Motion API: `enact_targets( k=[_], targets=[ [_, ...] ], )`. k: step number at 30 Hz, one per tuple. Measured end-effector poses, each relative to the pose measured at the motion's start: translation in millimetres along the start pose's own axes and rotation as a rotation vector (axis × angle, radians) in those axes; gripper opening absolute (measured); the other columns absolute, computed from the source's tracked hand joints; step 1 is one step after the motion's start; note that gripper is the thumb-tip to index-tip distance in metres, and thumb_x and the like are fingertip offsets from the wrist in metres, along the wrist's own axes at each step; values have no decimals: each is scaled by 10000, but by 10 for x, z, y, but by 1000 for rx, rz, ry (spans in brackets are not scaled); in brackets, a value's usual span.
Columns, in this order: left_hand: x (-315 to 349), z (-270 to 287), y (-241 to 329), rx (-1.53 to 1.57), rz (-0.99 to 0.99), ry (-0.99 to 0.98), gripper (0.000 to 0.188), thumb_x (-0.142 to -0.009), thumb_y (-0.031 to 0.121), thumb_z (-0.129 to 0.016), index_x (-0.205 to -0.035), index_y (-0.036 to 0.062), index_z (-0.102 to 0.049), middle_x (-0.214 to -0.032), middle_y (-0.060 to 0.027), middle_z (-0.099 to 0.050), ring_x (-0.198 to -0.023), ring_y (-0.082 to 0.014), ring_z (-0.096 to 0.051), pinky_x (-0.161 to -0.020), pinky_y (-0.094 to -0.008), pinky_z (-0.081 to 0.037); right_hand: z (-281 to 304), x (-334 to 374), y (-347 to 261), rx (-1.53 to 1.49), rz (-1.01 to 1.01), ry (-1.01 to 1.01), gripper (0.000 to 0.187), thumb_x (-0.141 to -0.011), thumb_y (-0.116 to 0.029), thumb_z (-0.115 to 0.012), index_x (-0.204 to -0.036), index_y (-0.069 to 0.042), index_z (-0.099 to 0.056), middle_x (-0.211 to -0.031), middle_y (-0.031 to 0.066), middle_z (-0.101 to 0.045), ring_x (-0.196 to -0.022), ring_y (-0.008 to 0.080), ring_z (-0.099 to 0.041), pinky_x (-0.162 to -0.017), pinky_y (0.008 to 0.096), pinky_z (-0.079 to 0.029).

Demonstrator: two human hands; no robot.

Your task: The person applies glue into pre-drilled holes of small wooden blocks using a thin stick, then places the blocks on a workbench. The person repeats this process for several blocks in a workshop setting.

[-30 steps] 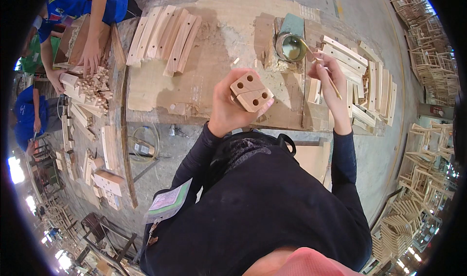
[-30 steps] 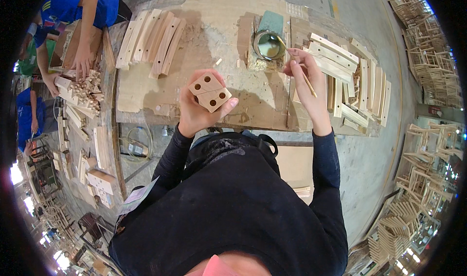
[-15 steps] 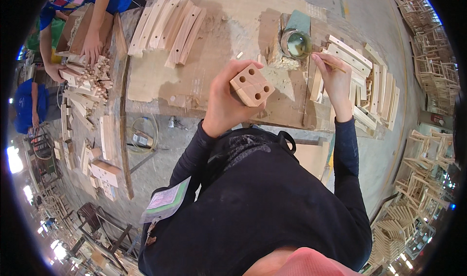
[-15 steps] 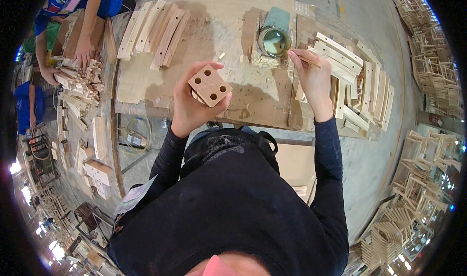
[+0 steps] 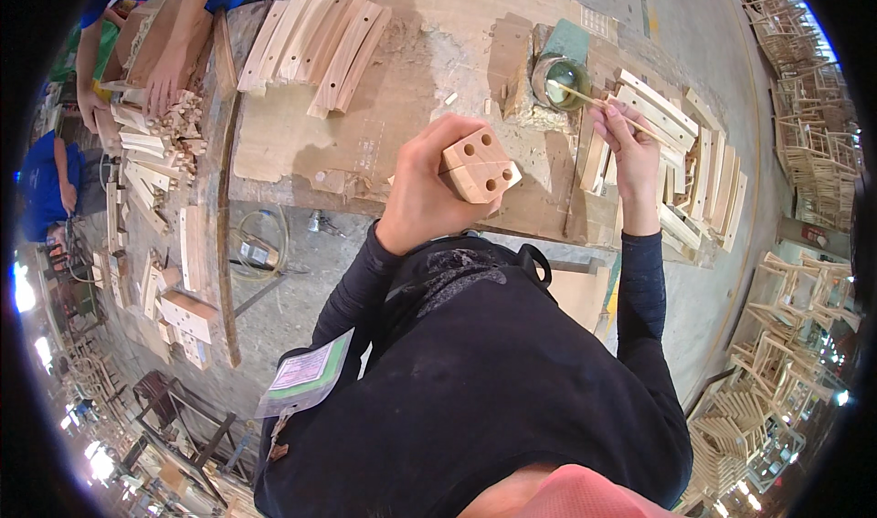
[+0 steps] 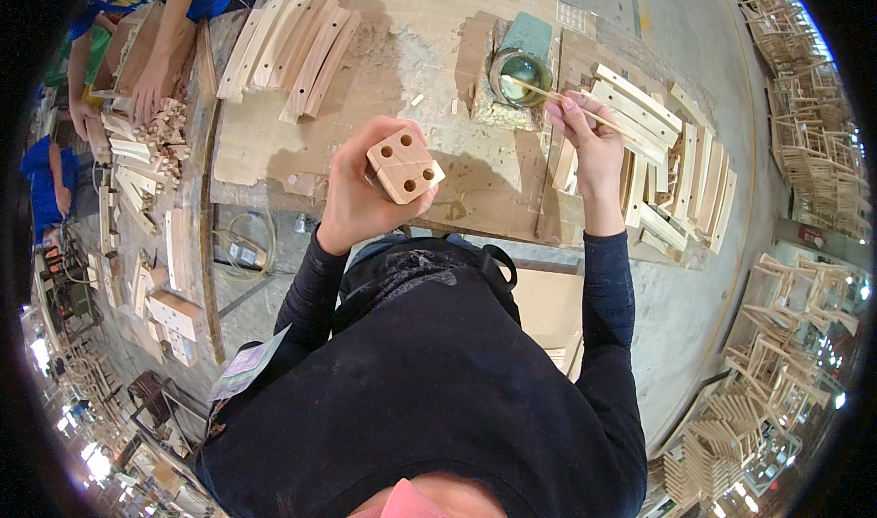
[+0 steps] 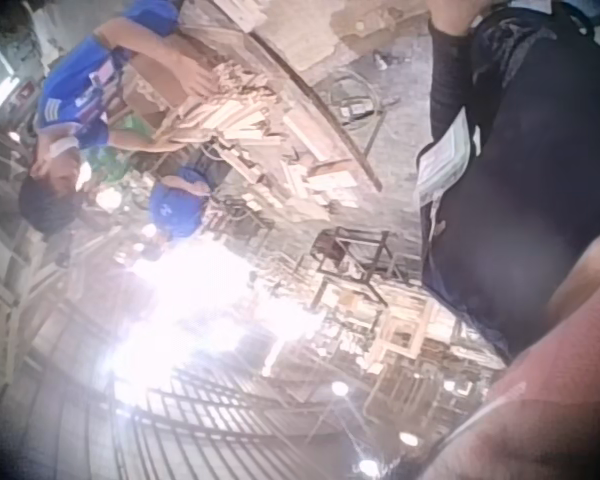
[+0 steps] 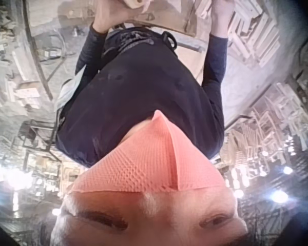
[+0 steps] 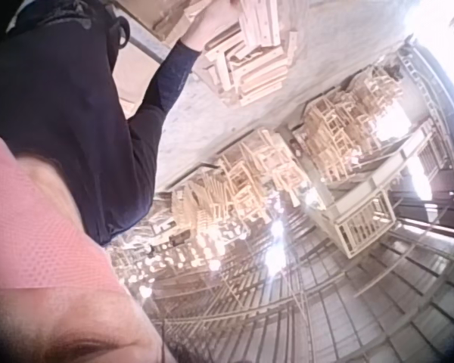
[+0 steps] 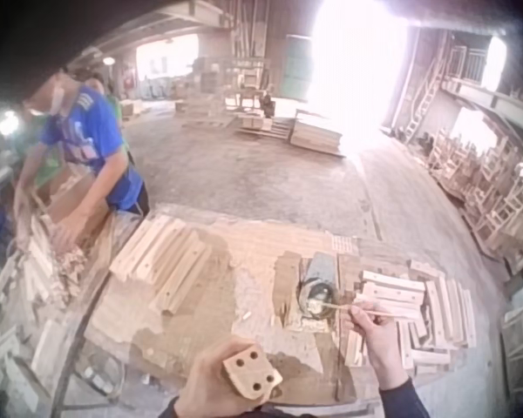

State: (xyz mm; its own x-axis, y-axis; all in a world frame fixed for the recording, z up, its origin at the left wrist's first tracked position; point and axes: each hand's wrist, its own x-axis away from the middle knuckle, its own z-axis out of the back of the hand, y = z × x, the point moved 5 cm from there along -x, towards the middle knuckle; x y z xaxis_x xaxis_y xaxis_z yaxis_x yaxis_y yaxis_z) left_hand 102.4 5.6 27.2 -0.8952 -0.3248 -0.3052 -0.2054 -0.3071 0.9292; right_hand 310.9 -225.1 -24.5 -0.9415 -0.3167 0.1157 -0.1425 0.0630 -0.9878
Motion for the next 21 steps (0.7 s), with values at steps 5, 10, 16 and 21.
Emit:
enact_targets(
  k=[5, 10, 16, 21],
  targets=[
    [-22, 16, 22, -28, -3, -8, 479, -668, 38, -814, -1103, 51, -613, -972, -43, -671, -878, -128, -665, -795, -290, -532, 140, -78, 175, -226, -89, 33, 204, -973, -99, -682, -1132, 27, -663, -1135, 176, -716, -1063, 251, -713, -886, 300, -606],
    [-31, 25, 36, -37, 22, -7, 478, -660, 49, -813, -1099, 44, -623, -945, -57, -679, -876, -135, -669, -799, -294, -536, 246, -167, 316, -200, -214, 125, 216, -971, -131, -695, -1142, -1, -672, -1125, 153, -723, -1054, 253, -718, -861, 289, -610],
    [-25, 39, 58, -65, 22, -5, 486, -659, 54, -806, -1111, 33, -631, -939, -61, -679, -871, -136, -671, -803, -293, -540, 270, -190, 322, -190, -125, 72, 234, -998, -202, -668, -1136, -14, -672, -1117, 151, -725, -1015, 220, -726, -833, 279, -602],
    [-21, 39, 67, -81, 59, -14, 516, -640, 61, -807, -1126, 34, -634, -958, -66, -677, -892, -148, -671, -821, -302, -539, 269, -112, -58, -259, -25, 136, 254, -1027, -230, -621, -1142, -7, -661, -1108, 157, -728, -992, 227, -731, -805, 289, -600]
  ],
)
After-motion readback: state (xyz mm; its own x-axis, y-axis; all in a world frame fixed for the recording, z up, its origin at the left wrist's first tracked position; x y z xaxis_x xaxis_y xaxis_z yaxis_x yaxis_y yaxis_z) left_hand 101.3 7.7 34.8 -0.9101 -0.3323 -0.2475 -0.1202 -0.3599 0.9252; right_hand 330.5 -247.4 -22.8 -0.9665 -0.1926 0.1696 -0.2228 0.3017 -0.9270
